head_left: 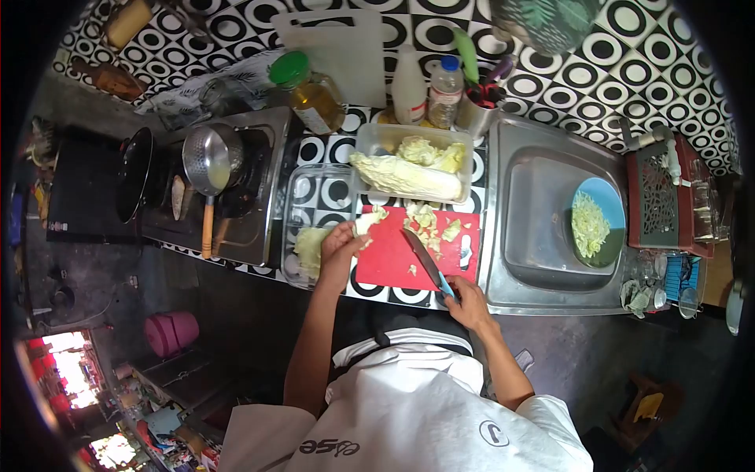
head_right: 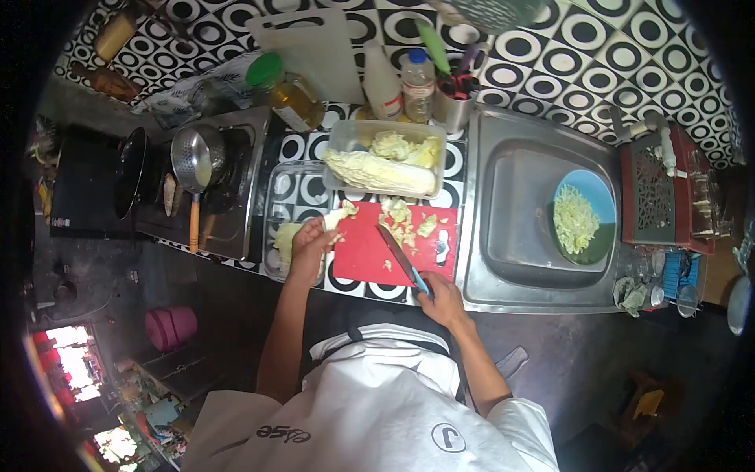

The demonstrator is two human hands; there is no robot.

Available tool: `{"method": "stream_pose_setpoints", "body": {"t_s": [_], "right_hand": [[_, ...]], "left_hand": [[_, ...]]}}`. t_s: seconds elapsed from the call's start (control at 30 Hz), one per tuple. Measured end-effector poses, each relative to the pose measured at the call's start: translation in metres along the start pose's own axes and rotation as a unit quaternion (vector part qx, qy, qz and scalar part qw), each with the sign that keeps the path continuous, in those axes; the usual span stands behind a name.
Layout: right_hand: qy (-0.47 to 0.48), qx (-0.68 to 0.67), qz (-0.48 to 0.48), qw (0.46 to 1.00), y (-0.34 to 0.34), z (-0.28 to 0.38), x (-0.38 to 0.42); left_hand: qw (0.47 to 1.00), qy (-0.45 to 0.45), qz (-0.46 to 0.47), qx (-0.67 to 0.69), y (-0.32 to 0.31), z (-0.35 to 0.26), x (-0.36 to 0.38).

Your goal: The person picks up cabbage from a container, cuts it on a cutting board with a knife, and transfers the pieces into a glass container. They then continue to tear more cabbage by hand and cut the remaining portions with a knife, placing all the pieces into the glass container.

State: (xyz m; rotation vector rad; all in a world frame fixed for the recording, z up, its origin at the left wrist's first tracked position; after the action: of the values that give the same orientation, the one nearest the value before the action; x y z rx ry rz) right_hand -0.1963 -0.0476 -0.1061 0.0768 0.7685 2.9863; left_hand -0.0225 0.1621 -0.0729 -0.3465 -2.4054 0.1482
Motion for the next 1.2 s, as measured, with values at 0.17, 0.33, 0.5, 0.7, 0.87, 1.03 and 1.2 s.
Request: {"method": "stream_pose_setpoints", "body": {"t_s": [0.17, 0.33, 0.5, 0.7, 0.87, 1.03, 1.2], "right_hand": [[0.024, 0.062, 0.04, 0.997, -0.02, 0.014, -0.014], [-0.025, 0.161, 0.006, 0.987, -0.02, 0.028, -0.024], [-0.12, 0.27, 0.026, 0.955, -0.02, 0.037, -0.035], [-0.124, 0.265, -0.137, 0.946, -0.012, 0.045, -0.057], [-0.149, 0.2, -0.203, 0.947, -0.015, 0.021, -0.079], [-0.194, 0.207, -0.18, 0.942, -0.014, 0.024, -0.095], [-0.182, 0.236, -0.227, 0.927, 0.0, 0.023, -0.093]], "left_hand": [[0.933, -0.1, -0.117, -0.324, 0.056, -0.051, -0.032], [0.881, -0.19, -0.076, -0.427, 0.075, -0.076, -0.073], [0.869, -0.172, -0.068, -0.459, 0.099, -0.062, -0.109], [0.846, -0.276, -0.095, -0.446, 0.1, -0.06, -0.101], [0.79, -0.353, -0.136, -0.483, 0.079, -0.071, -0.058], [0.824, -0.349, -0.059, -0.443, 0.038, -0.058, -0.021], [0.853, -0.289, 0.09, -0.425, -0.013, -0.016, -0.028]]}}
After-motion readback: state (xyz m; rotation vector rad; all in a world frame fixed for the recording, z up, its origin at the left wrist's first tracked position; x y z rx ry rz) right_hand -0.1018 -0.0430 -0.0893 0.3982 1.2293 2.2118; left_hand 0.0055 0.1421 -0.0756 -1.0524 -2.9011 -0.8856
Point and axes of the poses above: each hand's wrist, its own x-axis away from the middle knuckle, its own y-axis out of the back of the hand, z = x × y, the point moved 7 cm from there along -x, towards the middle knuckle, and after that the axes turned 15 degrees about y, right-handed, at the moved point
